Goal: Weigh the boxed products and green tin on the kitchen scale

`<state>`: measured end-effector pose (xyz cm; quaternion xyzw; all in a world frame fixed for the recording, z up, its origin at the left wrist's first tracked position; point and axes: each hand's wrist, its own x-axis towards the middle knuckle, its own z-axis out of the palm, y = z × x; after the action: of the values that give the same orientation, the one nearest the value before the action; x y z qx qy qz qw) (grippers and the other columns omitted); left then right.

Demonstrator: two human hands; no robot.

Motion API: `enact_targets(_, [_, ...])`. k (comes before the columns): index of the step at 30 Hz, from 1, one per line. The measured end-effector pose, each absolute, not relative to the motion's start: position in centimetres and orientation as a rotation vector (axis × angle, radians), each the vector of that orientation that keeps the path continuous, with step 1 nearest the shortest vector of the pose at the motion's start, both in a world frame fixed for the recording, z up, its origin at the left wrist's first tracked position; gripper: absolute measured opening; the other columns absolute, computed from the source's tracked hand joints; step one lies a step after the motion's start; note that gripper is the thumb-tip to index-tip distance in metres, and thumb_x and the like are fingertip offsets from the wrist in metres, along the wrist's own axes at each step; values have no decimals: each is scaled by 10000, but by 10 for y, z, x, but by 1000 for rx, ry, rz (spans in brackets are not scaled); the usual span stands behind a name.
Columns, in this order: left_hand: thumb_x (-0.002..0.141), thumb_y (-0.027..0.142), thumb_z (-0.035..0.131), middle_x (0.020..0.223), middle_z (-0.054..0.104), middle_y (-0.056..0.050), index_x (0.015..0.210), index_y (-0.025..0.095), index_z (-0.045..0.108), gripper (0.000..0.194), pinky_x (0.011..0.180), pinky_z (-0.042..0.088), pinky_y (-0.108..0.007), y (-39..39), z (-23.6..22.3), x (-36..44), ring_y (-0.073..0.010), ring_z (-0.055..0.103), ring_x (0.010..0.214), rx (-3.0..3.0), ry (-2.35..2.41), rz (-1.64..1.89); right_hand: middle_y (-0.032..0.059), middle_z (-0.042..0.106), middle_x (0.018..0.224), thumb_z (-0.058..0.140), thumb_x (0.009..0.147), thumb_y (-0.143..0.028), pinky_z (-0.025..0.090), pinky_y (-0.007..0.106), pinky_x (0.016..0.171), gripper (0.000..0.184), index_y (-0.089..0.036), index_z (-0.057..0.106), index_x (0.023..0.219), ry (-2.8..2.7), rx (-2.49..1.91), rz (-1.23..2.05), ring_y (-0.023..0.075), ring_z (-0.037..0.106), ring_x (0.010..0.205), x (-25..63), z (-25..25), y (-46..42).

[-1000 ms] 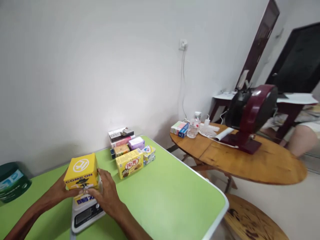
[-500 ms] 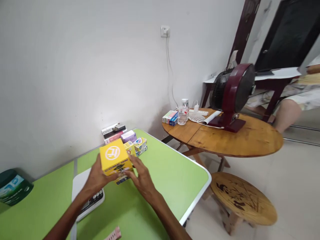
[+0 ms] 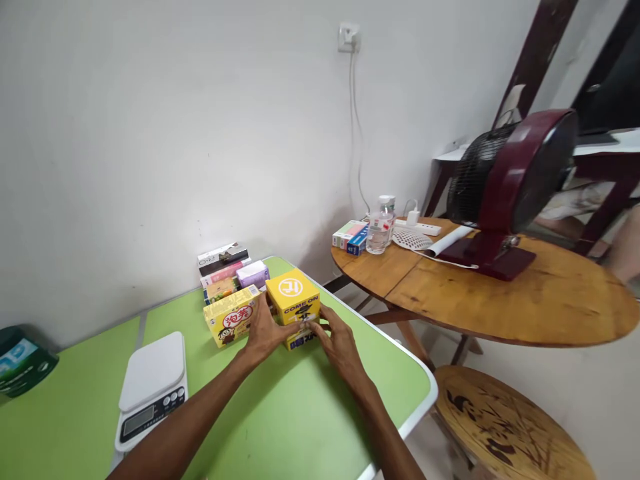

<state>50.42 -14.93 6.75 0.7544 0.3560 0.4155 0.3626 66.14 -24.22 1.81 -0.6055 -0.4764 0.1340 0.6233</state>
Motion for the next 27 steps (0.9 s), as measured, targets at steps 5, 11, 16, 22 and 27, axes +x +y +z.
enact_targets(5, [565, 445, 945, 1390, 505, -224, 1390, 155, 398, 1032, 1177, 373, -565, -158, 74, 513, -404, 455, 1396, 1982, 1016, 1028, 150, 733, 1274, 665, 858, -639, 631, 509, 891, 614, -229, 665, 1314, -1084, -1431, 286, 329, 724, 1110, 662, 21, -240])
enact_targets(11, [653, 376, 880, 1668, 201, -289, 1593, 87, 209, 1191, 1275, 236, -590, -193, 79, 462, -450, 153, 1579, 1935, 959, 851, 246, 656, 1292, 582, 891, -700, 624, 505, 801, 753, -107, 606, 1354, -955, -1673, -63, 362, 695, 1089, 605, 20, -282])
enact_targets(16, [779, 467, 791, 1513, 512, -182, 1544, 195, 391, 905, 1110, 508, -508, -216, 88, 344, -341, 527, 1380, 1958, 806, 872, 159, 715, 1135, 585, 962, -570, 603, 439, 757, 501, -161, 669, 1238, -1225, -1583, -101, 260, 708, 816, 512, 46, -286])
enact_targets(22, [847, 353, 699, 1290, 632, -121, 1331, 236, 540, 523, 924, 567, -442, -161, 62, 159, -263, 648, 1128, 1687, 1443, 1518, 109, 721, 1121, 587, 985, -432, 617, 371, 792, 263, -242, 673, 1146, -1620, -1079, 457, 255, 702, 994, 359, 99, -200])
enact_targets(27, [729, 420, 781, 1448, 455, -196, 1462, 175, 360, 880, 1133, 422, -593, -73, 14, 28, -380, 470, 1392, 1253, 1947, 1758, 116, 701, 1201, 623, 925, -447, 612, 401, 840, 340, -236, 635, 1192, -1787, -961, 883, 267, 693, 1069, 236, 92, -102])
